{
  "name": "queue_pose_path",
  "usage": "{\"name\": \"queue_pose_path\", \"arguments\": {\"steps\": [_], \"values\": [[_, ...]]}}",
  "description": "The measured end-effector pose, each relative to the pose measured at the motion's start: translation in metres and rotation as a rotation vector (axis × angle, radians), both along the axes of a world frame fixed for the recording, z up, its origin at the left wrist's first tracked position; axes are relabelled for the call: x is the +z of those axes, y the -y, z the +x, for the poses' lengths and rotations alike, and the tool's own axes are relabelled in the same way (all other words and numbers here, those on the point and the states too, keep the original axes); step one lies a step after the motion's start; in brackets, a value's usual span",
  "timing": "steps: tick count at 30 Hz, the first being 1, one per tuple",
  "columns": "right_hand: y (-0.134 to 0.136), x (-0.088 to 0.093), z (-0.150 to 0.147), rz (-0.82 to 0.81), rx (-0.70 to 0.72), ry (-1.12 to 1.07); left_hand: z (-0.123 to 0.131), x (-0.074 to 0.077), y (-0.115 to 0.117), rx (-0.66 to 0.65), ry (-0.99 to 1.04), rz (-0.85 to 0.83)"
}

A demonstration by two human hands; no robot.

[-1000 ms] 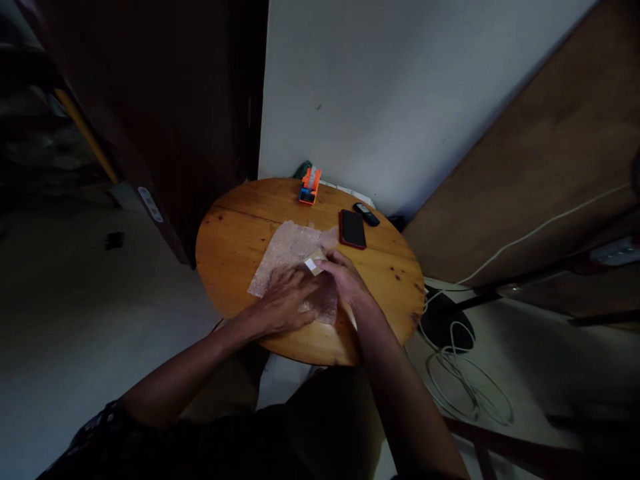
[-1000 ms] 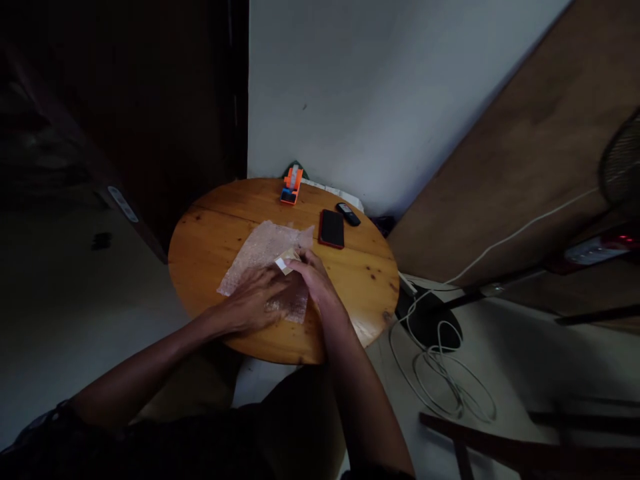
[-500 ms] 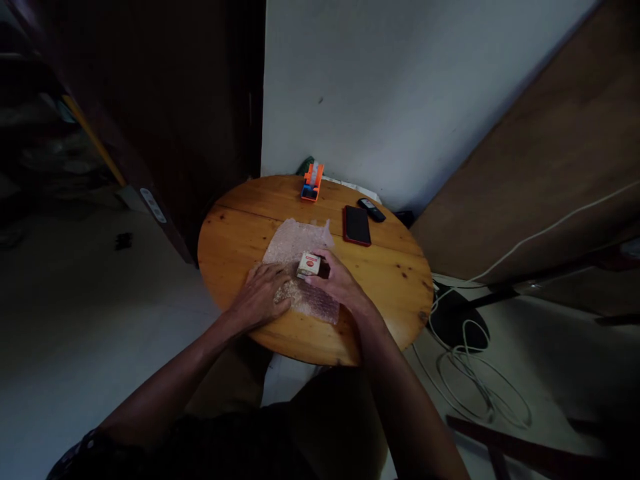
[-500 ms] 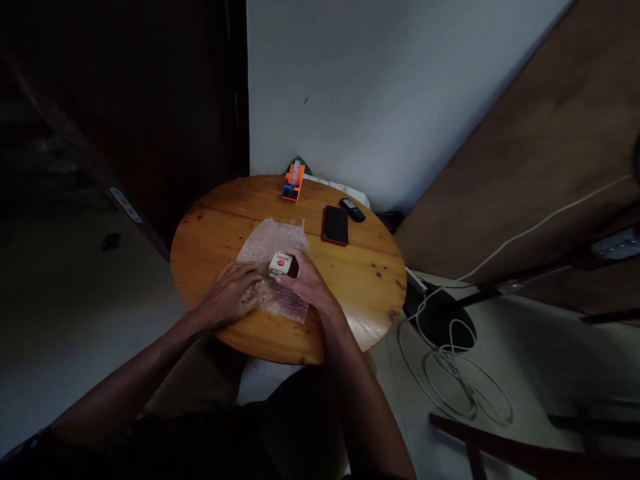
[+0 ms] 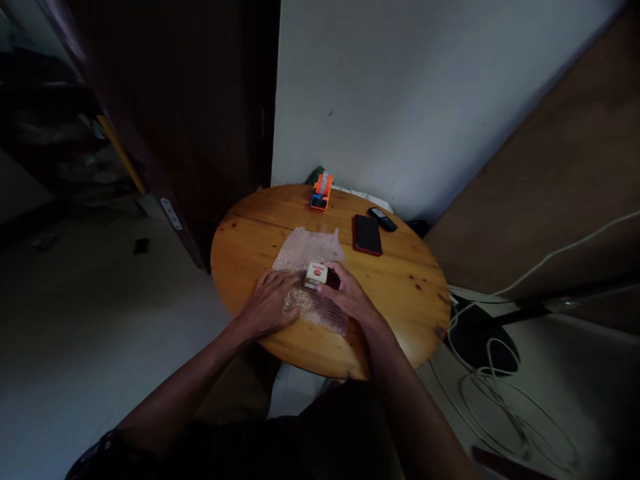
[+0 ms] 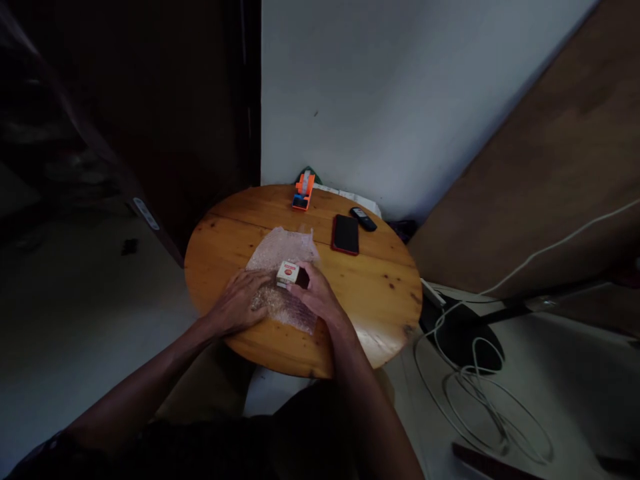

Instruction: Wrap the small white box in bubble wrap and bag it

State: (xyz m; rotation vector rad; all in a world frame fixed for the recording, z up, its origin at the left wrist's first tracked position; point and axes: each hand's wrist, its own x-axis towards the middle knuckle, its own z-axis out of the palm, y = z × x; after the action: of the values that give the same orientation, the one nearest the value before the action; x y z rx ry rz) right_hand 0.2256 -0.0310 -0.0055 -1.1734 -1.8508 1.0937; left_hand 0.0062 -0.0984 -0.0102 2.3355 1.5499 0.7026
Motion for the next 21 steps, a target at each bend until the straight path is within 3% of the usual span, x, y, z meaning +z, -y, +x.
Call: {"name": "queue_pose_path", "arguments": {"steps": [11, 16, 21], "values": [[-0.004, -0.011, 0.002, 0.08, -0.025, -0.019, -0.006, 0.007, 0.009, -0.042, 0.005, 0.038], [-0.003, -0.008, 0.002, 0.05, -0.006, 0.004, -0.014, 0.016, 0.018, -0.157, -0.093, 0.089], [0.0, -0.004, 0.002, 0.043, -0.009, 0.0, -0.009, 0.027, 0.015, -0.307, -0.268, 0.04]]}}
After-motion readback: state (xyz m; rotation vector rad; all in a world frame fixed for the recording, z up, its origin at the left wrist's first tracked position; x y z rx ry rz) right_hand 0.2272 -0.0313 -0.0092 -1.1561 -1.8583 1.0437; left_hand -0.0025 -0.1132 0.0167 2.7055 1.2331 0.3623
